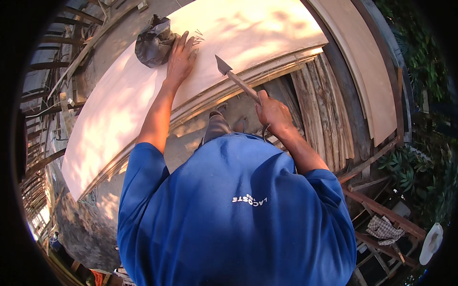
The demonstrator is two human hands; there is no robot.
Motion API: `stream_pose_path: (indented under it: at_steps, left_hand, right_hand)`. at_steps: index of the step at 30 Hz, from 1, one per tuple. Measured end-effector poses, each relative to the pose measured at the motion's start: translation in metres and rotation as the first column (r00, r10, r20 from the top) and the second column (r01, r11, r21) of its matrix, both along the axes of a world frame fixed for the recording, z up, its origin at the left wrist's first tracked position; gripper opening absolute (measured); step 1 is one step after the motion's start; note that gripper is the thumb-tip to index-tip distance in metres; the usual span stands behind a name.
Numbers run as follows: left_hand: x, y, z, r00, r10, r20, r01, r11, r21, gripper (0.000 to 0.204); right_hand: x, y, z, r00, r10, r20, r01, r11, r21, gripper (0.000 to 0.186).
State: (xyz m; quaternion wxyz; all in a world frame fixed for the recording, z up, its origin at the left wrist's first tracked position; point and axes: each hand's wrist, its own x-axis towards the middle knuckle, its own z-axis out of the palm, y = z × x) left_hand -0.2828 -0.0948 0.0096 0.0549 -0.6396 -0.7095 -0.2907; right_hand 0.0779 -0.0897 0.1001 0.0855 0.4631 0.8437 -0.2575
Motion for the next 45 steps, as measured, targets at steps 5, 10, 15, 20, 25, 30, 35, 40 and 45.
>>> stream_pose_path:
  at_steps: [5,10,15,20,25,30,35,40,45]
  left_hand:
    - [-0.017,-0.001,-0.022,0.989,0.086,-0.118,-0.102,0.985,-0.141,0.048]
    - [-0.017,0.014,-0.014,0.997,0.079,0.013,-0.078,0.996,-0.049,0.029]
    - [-0.019,0.016,-0.001,0.993,0.067,0.094,-0.062,0.997,-0.051,0.015]
    - [-0.021,0.013,0.0,0.952,0.047,0.302,-0.07,0.995,0.067,0.013]
    - [-0.015,-0.019,0.037,0.817,0.2,0.541,-0.224,0.974,-0.022,0.014]
    - [-0.02,-0.115,0.025,0.443,0.339,0.83,-0.358,0.916,-0.183,0.022]
    - [-0.022,-0.179,0.032,0.199,0.371,0.907,-0.306,0.903,-0.302,0.039]
    - [-0.04,-0.201,0.05,0.107,0.324,0.94,-0.369,0.891,-0.265,0.04]
    - [-0.079,-0.218,0.036,0.089,0.311,0.946,-0.431,0.868,-0.245,0.029]
  right_hand:
    - [-0.006,-0.015,0.04,0.723,-0.085,-0.686,0.203,0.975,0.093,0.033]
    - [0.012,-0.008,-0.021,0.996,0.047,-0.082,-0.046,0.999,0.015,0.034]
    - [0.011,-0.005,0.01,0.873,-0.124,-0.472,0.165,0.985,0.045,0.034]
    - [0.011,-0.014,-0.021,0.687,-0.029,-0.726,0.195,0.97,0.146,0.035]
    - [0.013,0.001,-0.003,0.954,-0.087,-0.286,0.091,0.996,0.0,0.032]
    - [-0.004,-0.03,0.008,0.621,-0.155,-0.768,0.307,0.95,0.056,0.029]
    - [0.001,-0.028,-0.022,0.992,-0.026,-0.12,0.019,0.998,-0.061,0.026]
    - [-0.019,-0.042,0.031,0.711,-0.282,-0.645,0.354,0.935,-0.018,0.031]
    - [-0.014,-0.063,-0.039,0.901,-0.188,-0.391,0.278,0.942,0.189,0.032]
